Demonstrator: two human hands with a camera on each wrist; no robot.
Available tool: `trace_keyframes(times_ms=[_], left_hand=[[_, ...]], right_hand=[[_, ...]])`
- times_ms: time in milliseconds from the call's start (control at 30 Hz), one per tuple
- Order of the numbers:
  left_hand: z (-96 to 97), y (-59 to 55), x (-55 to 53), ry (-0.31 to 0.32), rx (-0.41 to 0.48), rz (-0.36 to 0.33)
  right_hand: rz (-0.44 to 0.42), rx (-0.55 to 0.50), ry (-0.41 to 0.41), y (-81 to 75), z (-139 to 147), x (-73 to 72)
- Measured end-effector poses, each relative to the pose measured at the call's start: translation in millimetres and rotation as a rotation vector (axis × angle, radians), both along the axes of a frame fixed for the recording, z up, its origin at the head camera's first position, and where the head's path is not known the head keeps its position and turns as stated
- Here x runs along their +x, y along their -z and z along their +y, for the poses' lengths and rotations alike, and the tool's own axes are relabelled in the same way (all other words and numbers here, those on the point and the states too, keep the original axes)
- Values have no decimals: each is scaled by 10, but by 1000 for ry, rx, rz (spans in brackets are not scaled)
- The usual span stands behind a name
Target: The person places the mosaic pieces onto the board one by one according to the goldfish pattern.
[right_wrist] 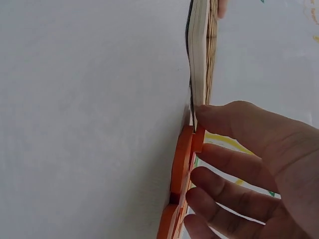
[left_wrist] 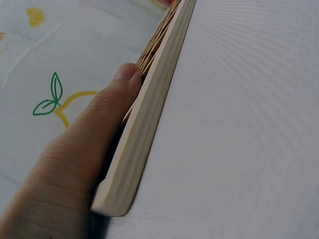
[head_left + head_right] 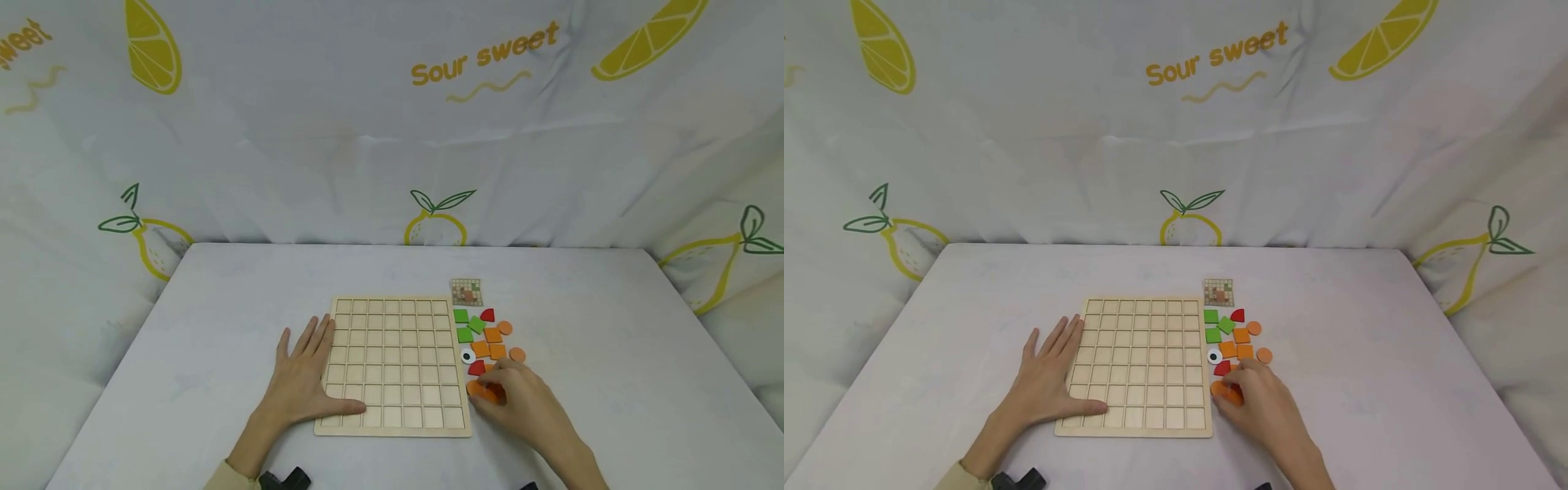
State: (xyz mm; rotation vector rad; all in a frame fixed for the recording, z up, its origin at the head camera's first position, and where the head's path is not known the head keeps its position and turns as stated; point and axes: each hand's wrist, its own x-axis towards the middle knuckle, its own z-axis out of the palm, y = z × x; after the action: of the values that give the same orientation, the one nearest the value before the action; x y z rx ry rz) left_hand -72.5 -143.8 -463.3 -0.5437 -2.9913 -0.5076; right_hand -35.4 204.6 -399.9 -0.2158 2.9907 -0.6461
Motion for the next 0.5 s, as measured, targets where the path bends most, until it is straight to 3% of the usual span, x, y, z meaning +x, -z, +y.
trace_keyframes(times_ms=[300,500], left_hand=[[2,2,-1,3,6,6],[-2,1,3,-1,9,2]], right_hand=[[45,-134,-25,-104,-77,-30],[17,-260,-22,-252,-252,-76]])
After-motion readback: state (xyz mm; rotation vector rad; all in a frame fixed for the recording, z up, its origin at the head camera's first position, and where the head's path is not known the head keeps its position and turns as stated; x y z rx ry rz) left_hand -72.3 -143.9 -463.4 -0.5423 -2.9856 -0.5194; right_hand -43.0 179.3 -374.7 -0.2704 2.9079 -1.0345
